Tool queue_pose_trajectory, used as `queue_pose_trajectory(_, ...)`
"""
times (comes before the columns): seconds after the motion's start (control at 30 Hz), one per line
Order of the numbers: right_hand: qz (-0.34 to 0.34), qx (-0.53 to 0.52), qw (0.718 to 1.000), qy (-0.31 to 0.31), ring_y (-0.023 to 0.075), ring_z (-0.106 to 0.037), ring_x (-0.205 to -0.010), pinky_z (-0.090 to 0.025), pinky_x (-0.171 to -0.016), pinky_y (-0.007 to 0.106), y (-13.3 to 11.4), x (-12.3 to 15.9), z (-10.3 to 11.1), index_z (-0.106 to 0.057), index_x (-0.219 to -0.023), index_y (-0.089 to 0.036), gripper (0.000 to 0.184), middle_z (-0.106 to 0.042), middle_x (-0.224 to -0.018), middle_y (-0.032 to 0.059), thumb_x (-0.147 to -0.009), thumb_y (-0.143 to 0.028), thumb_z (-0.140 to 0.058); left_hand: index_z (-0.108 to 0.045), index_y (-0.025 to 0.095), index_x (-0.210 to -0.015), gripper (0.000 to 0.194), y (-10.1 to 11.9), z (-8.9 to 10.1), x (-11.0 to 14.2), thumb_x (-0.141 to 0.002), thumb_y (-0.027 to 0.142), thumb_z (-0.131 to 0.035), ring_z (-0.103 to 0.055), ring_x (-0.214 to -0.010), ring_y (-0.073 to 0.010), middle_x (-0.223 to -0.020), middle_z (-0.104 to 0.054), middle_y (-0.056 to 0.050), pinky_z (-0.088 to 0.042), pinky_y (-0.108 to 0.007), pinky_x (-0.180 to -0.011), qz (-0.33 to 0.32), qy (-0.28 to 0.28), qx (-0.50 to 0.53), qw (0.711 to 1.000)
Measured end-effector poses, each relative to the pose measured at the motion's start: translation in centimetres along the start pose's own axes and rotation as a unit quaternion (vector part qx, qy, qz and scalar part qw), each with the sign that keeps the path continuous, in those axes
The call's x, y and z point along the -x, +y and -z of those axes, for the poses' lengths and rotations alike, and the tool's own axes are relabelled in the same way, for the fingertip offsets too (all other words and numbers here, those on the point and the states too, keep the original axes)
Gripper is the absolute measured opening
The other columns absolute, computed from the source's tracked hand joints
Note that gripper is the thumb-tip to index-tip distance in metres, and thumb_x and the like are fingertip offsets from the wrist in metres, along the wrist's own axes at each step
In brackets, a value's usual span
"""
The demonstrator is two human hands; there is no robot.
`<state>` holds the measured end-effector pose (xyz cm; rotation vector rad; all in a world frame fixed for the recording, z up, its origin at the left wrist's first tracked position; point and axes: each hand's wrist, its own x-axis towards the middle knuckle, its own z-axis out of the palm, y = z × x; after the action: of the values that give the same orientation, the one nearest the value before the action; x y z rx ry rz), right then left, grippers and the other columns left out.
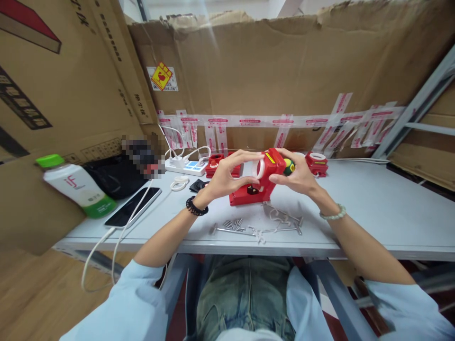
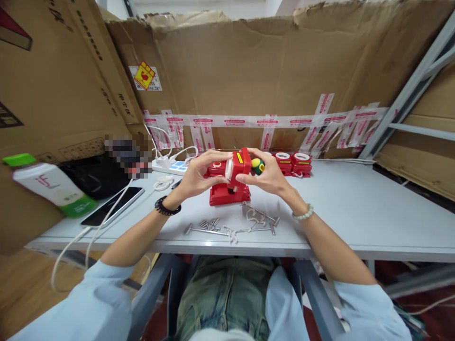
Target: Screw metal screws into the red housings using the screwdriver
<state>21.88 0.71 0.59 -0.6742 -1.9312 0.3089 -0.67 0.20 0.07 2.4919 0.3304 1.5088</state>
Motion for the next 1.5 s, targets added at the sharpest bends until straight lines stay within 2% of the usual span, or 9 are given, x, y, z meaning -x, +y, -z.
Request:
queue_pose_trajectory(0.13,-0.088,-0.088,0.991,-0.046,0.0139,-0.055,-0.052,-0.047,-0.047,0.027,0.3,-0.1,-0.3,-0.064,-0.078,-0.018,0.054,-0.062,-0.063,0.0011,-0.075,-0.071,-0.059,-0.061,0.025,-0.126,0.039,0.8,-0.2,0.0,-0.089,0.020,-0.066,-0.059,-0.124,-0.0210,-0.131,-0.063,-0.009,-0.049,-0.041,-0.106,-0.061,-0.028,-0.076,0.995)
queue_pose_trajectory(0.27,-0.137,-0.136,0.980,-0.041,0.0073,-0.039,-0.038,-0.029,-0.034,0.022,0.0,-0.1,-0.4,-0.061,-0.079,-0.017,0.050,-0.050,-0.050,-0.0045,-0.074,-0.066,-0.065,-0.055,0.024,-0.132,0.044,0.5,-0.3,0.1,-0.090,0.020,-0.065,-0.054,-0.131,-0.0226,-0.138,-0.059,-0.010,-0.048,-0.042,-0.109,-0.061,-0.029,-0.086,0.994)
queue_pose_trajectory(0.4,-0.112,-0.132,0.985,-0.002,0.0074,-0.041,-0.043,-0.032,-0.038,0.021,-0.5,-0.1,-0.3,-0.062,-0.084,-0.017,0.044,-0.050,-0.054,-0.0048,-0.071,-0.058,-0.073,-0.041,0.027,-0.145,0.066,0.1,-0.3,0.1,-0.086,0.034,-0.070,-0.057,-0.127,-0.0256,-0.145,-0.052,-0.012,-0.053,-0.041,-0.101,0.025,-0.006,-0.012,1.000)
queue_pose_trajectory(0.5,-0.101,-0.117,0.988,0.000,0.0093,-0.046,-0.049,-0.035,-0.042,0.022,-0.8,0.0,-0.3,-0.065,-0.091,-0.018,0.044,-0.054,-0.060,-0.0036,-0.069,-0.055,-0.076,-0.047,0.026,-0.141,0.055,0.1,-0.4,0.1,-0.089,0.036,-0.065,-0.063,-0.114,-0.0220,-0.134,-0.060,-0.011,-0.054,-0.038,-0.094,0.077,0.006,0.009,0.997)
queue_pose_trajectory(0.93,-0.090,-0.071,0.993,0.016,0.0152,-0.060,-0.068,-0.049,-0.058,0.028,-0.6,0.1,-0.8,-0.064,-0.099,-0.019,0.051,-0.065,-0.079,0.0014,-0.066,-0.056,-0.076,-0.060,0.020,-0.127,0.050,0.3,-0.4,0.0,-0.083,0.039,-0.072,-0.064,-0.102,-0.0197,-0.115,-0.067,-0.010,-0.052,-0.037,-0.093,0.078,0.014,-0.006,0.997)
queue_pose_trajectory(1.03,-0.061,-0.078,0.995,0.023,0.0174,-0.064,-0.076,-0.053,-0.068,0.031,-0.8,0.3,-1.2,-0.059,-0.102,-0.020,0.058,-0.067,-0.087,0.0021,-0.060,-0.053,-0.082,-0.063,0.017,-0.121,0.046,0.2,-0.6,0.1,-0.084,0.044,-0.070,-0.065,-0.095,-0.0180,-0.109,-0.068,-0.011,-0.054,-0.035,-0.088,0.101,0.034,0.001,0.994)
queue_pose_trajectory(1.17,-0.016,-0.037,0.998,0.038,0.0205,-0.065,-0.087,-0.054,-0.078,0.035,-1.1,0.8,-1.7,-0.051,-0.108,-0.023,0.073,-0.067,-0.097,0.0030,-0.050,-0.042,-0.090,-0.065,0.014,-0.110,0.044,0.2,-0.8,0.1,-0.086,0.050,-0.064,-0.067,-0.089,-0.0163,-0.103,-0.070,-0.011,-0.055,-0.030,-0.080,0.196,0.046,0.041,0.979)
queue_pose_trajectory(1.33,0.050,0.040,0.996,0.061,0.0217,-0.064,-0.087,-0.054,-0.080,0.039,-0.8,1.1,-2.0,-0.048,-0.114,-0.024,0.077,-0.064,-0.103,0.0043,-0.053,-0.045,-0.089,-0.062,0.013,-0.103,0.047,0.3,-1.2,0.1,-0.085,0.057,-0.061,-0.066,-0.085,-0.0152,-0.097,-0.070,-0.010,-0.053,-0.027,-0.075,0.252,0.057,0.080,0.963)
queue_pose_trajectory(1.5,0.128,0.131,0.981,0.069,0.0229,-0.062,-0.089,-0.056,-0.077,0.040,-0.5,1.2,-2.1,-0.047,-0.119,-0.026,0.073,-0.058,-0.105,0.0055,-0.060,-0.044,-0.086,-0.059,0.015,-0.083,0.051,0.1,-1.4,0.1,-0.086,0.066,-0.054,-0.056,-0.066,-0.0103,-0.075,-0.062,-0.001,-0.046,-0.024,-0.063,0.273,0.060,0.084,0.957)
